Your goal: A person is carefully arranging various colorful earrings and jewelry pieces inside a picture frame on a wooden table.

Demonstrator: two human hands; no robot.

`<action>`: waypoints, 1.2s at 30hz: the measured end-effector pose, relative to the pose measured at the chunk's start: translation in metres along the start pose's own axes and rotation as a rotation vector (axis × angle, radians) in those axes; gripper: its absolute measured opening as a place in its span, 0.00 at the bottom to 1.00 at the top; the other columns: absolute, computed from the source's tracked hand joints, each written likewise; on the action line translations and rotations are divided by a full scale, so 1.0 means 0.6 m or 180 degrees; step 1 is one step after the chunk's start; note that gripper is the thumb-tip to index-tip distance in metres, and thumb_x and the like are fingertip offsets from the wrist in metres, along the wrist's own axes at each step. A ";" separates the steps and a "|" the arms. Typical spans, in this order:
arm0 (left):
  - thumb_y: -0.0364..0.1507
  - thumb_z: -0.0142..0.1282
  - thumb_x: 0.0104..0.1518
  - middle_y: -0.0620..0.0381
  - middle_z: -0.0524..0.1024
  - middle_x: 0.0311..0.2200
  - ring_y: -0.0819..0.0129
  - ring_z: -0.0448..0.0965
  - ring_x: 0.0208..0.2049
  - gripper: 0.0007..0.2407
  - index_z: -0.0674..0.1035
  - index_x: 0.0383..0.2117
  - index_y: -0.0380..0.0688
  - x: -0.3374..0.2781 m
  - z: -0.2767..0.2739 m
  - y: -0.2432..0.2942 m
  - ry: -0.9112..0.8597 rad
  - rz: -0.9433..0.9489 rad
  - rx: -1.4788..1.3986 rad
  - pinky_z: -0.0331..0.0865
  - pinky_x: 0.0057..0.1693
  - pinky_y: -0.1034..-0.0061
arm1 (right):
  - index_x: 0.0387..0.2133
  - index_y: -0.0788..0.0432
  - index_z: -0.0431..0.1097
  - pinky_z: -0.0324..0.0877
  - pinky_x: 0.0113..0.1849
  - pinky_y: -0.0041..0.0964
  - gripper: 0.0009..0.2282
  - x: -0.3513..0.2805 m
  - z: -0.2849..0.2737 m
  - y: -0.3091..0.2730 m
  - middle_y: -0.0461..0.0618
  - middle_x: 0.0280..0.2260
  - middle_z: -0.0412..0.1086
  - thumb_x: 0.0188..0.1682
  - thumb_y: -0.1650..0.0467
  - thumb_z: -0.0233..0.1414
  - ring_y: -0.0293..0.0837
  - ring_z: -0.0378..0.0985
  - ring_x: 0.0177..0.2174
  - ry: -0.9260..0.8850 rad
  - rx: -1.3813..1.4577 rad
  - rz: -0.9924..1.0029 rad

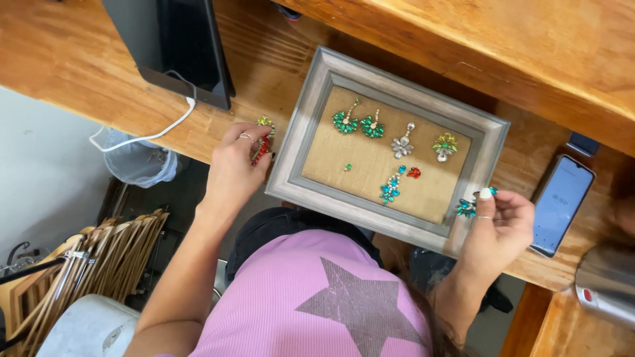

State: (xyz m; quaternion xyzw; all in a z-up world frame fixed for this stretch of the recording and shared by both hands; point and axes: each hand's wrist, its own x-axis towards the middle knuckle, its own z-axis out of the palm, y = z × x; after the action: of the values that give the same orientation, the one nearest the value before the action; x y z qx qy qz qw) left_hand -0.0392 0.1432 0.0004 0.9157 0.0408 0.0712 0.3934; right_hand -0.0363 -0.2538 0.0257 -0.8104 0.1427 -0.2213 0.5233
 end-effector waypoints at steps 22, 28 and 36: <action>0.15 0.66 0.49 0.47 0.72 0.52 0.42 0.80 0.48 0.24 0.81 0.55 0.45 0.014 0.011 0.039 0.0120 0.0031 0.0676 0.76 0.54 0.55 | 0.39 0.54 0.74 0.64 0.35 0.27 0.06 0.043 -0.095 0.164 0.41 0.31 0.76 0.50 0.74 0.60 0.33 0.68 0.30 -0.0322 -0.1289 0.1031; 0.13 0.57 0.49 0.44 0.69 0.52 0.43 0.79 0.50 0.25 0.79 0.56 0.43 0.010 -0.009 0.069 0.0567 0.0436 0.0754 0.75 0.54 0.58 | 0.39 0.52 0.77 0.70 0.36 0.32 0.09 0.056 -0.086 0.167 0.45 0.34 0.78 0.48 0.74 0.64 0.40 0.79 0.34 -0.0144 -0.1803 0.0536; 0.24 0.64 0.52 0.55 0.75 0.45 0.54 0.78 0.47 0.15 0.83 0.47 0.52 0.060 0.050 0.107 0.0549 0.1422 0.0466 0.73 0.52 0.64 | 0.40 0.55 0.77 0.72 0.42 0.36 0.07 0.072 0.010 0.021 0.49 0.35 0.74 0.52 0.73 0.66 0.48 0.79 0.39 -0.0444 -0.1466 -0.0752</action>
State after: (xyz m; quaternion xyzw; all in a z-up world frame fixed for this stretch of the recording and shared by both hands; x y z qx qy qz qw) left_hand 0.0022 0.0824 0.0301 0.9186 -0.1241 0.2312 0.2956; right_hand 0.0039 -0.2744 0.0209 -0.9324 0.0574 -0.1862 0.3043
